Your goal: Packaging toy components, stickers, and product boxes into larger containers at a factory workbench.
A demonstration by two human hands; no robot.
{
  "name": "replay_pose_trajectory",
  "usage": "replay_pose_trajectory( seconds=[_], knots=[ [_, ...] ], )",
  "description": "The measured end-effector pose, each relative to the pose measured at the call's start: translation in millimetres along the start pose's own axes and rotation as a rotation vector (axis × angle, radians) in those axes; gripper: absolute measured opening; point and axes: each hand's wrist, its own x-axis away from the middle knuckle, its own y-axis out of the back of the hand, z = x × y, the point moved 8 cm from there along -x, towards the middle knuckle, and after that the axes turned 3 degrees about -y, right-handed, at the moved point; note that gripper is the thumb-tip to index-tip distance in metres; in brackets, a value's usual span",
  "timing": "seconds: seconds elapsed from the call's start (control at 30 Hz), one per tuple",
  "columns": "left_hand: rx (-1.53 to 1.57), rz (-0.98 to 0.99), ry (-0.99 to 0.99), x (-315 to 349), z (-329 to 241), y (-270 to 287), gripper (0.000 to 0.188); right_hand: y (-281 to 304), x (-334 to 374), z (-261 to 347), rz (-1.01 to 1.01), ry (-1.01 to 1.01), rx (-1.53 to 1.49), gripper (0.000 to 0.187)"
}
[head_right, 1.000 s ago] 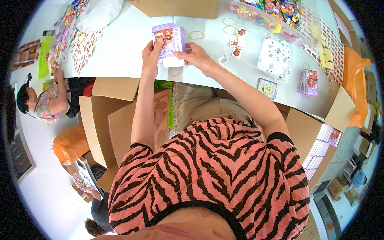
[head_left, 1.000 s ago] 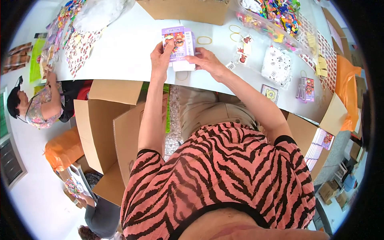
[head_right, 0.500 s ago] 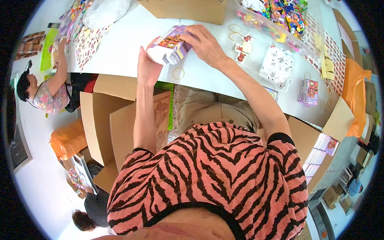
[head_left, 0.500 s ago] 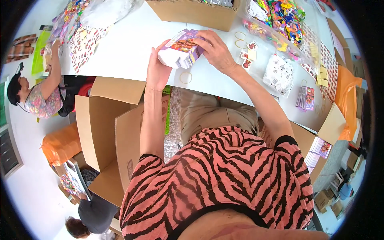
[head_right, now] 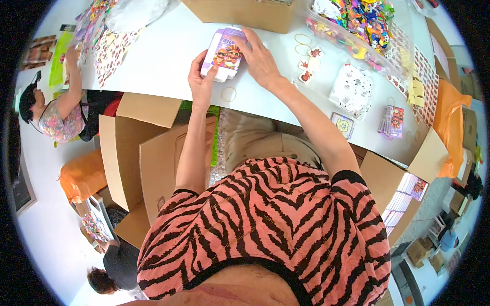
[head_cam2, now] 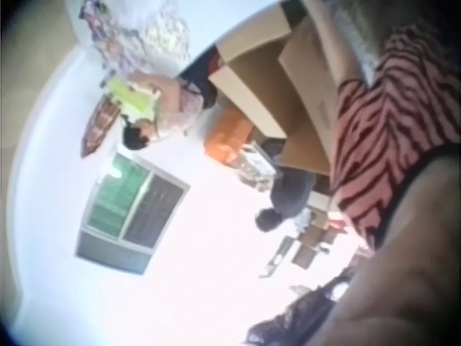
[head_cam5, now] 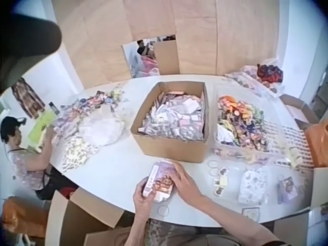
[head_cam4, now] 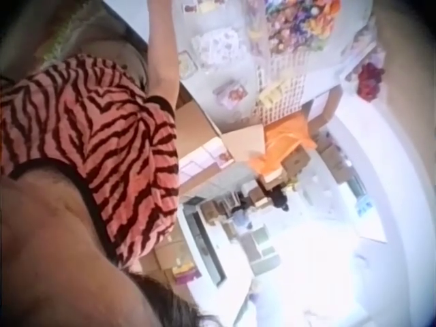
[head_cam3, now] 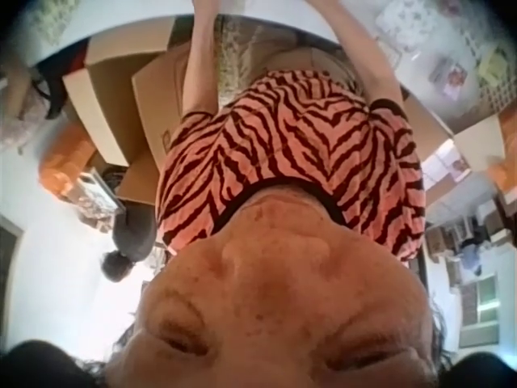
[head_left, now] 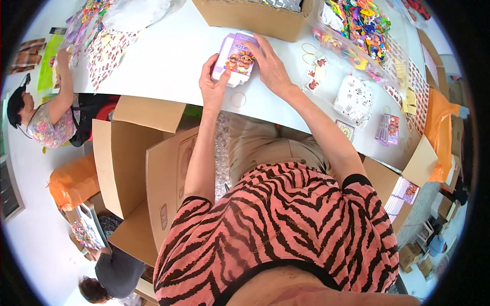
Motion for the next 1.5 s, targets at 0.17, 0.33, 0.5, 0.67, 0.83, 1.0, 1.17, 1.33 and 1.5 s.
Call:
replay_pose_trajectory(
  seconds=[0.17,0.33,0.5,0.67,0.83,1.0,1.17,1.33,1.5],
  knots=[
    [-0.412,0.000,-0.060,3.1,-7.0,6.0,0.049,18.7,2.7,-14.5,-0.152,-0.233,-0.467,0.059],
    [-0.726,-0.018,-0.222,-2.6,-38.7,-12.9,0.066,-6.2,6.3,-37.7,-0.073,-0.494,-0.744,0.055],
    [-1.326,0.135,-0.153,-8.5,-53.6,-45.9,0.085,1.0,3.4,-44.6,-0.124,-0.528,-0.740,0.054],
    [-1.210,0.156,-0.064,-9.2,-42.5,-32.4,0.086,-11.2,-8.6,-32.3,-0.068,-0.386,-0.586,0.056],
    [-1.070,0.168,0.062,-12.5,-31.7,-19.8,0.080,-12.0,-9.6,-30.9,-0.081,-0.379,-0.552,0.056],
    [-0.869,0.205,0.166,-23.8,-18.1,-5.8,0.063,-15.9,-24.2,-22.6,-0.104,-0.327,-0.434,0.058],
    [-0.696,0.201,0.259,-30.7,-14.4,0.4,0.057,-34.5,-27.1,-19.8,-0.035,-0.456,-0.557,0.059],
    [-0.762,0.242,0.215,-36.1,-8.7,2.4,0.061,-20.0,8.7,-19.5,-0.097,-0.602,-0.613,0.061],
    [-0.762,0.274,0.201,-41.9,-4.2,10.3,0.064,-32.3,16.9,0.8,0.153,-0.756,-0.923,0.059]
  ],
)
